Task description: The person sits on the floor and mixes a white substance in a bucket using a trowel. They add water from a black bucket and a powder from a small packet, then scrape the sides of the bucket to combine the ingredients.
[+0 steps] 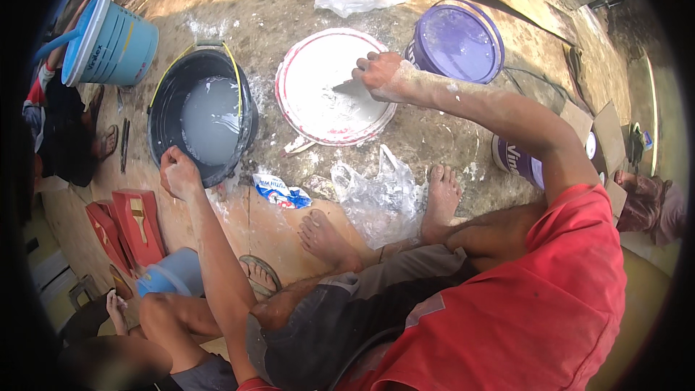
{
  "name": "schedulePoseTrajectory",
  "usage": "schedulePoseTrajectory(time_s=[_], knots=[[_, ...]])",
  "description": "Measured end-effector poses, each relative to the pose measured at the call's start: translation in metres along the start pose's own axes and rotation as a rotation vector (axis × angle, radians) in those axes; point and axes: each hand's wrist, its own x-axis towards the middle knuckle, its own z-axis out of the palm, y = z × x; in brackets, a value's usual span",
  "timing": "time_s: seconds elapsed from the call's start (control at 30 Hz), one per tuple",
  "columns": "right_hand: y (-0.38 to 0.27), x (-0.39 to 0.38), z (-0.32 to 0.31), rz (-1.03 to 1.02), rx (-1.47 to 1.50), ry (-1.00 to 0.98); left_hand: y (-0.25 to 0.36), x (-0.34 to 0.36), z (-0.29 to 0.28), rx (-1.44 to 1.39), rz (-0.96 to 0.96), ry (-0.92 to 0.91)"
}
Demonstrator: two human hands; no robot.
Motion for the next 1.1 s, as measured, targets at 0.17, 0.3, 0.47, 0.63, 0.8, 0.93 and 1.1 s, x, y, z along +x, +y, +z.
schedulePoseTrajectory(time_s=[0.17,0.3,0.47,0.63,0.8,0.93,1.1], knots=[[0.009,0.017,-0.006,0.146,0.128,-0.006,0.006,-0.001,0.003,-0.013,-0.028,-0.032],[0.015,0.028,-0.026,0.358,0.3,-0.059,0.001,-0.001,0.005,-0.022,0.015,-0.001],[0.015,0.019,-0.018,0.586,0.347,-0.119,0.003,-0.003,0.01,-0.007,-0.02,-0.039],[0.001,0.032,0.01,0.673,0.502,-0.131,0.007,-0.001,0.004,0.14,0.019,-0.024],[-0.004,0.043,0.016,0.631,0.515,-0.125,0.004,-0.003,0.008,0.078,0.0,-0.028],[-0.016,0.064,0.007,0.626,0.583,-0.14,-0.001,0.001,-0.005,0.096,-0.052,-0.012],[-0.016,0.066,0.004,0.588,0.655,-0.043,0.007,-0.003,0.006,0.051,-0.042,-0.024]])
